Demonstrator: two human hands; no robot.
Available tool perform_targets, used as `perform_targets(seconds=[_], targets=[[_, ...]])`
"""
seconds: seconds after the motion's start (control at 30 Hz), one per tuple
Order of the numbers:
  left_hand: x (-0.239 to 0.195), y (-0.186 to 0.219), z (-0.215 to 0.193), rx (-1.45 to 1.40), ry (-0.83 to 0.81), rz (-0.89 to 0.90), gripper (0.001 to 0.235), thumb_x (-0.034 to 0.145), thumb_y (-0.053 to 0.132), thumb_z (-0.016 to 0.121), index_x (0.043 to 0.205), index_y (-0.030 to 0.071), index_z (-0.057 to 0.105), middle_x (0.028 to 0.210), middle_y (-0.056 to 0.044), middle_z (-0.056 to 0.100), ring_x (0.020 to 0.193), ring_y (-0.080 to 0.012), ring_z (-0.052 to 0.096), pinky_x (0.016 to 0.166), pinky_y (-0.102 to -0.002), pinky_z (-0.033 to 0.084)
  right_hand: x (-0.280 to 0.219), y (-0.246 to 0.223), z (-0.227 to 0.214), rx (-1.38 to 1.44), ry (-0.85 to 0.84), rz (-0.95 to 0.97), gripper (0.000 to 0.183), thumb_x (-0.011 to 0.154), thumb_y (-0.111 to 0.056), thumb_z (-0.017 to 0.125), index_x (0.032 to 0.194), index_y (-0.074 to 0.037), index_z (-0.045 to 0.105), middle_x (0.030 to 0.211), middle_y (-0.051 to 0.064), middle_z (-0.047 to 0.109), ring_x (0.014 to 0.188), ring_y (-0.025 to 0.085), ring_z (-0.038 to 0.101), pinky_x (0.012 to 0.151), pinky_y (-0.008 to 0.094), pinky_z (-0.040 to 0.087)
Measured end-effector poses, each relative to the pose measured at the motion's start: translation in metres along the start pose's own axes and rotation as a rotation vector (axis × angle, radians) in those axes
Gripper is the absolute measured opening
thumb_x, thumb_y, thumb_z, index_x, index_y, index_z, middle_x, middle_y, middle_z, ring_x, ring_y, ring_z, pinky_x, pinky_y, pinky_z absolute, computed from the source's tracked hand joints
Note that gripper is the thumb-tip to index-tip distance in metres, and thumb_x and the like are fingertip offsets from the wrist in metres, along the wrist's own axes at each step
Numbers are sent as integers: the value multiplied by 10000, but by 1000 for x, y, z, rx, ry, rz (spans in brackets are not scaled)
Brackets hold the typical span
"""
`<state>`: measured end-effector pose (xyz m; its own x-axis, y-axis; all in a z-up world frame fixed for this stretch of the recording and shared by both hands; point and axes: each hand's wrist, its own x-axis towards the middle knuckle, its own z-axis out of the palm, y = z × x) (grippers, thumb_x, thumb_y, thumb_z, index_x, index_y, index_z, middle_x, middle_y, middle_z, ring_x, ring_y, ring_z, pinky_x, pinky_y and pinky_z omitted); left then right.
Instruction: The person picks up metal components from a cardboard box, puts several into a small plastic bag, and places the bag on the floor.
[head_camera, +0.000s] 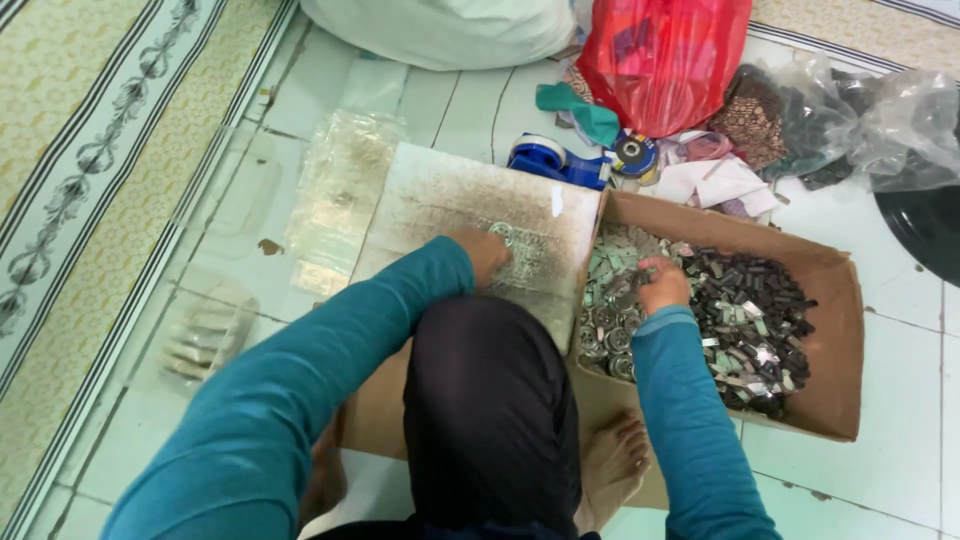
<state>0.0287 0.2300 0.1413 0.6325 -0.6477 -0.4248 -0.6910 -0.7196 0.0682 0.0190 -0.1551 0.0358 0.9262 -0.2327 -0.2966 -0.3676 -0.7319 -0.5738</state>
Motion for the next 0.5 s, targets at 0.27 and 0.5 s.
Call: perform_targets(seconds=[0.27,0.5], targets=[[19,-21,-10,62,-205,113,195,940,119,580,1114,110,668,1013,-88,710,790,-267,687,683,-467,607,-11,-33,-50,83,-61,37,323,896,-118,730,1196,-228,779,1033,64,782,1005,264,721,874,434,586],[-31,-43,-40,149,-378,248,668,967,165,608,1592,173,372,1698,-24,230,1417,-392,446,1096,-543,511,-62,-166,-64,517,-97,-38,345,862,-22,765,1206,-51,769,1075,232,728,920,194,620,785,352,602]])
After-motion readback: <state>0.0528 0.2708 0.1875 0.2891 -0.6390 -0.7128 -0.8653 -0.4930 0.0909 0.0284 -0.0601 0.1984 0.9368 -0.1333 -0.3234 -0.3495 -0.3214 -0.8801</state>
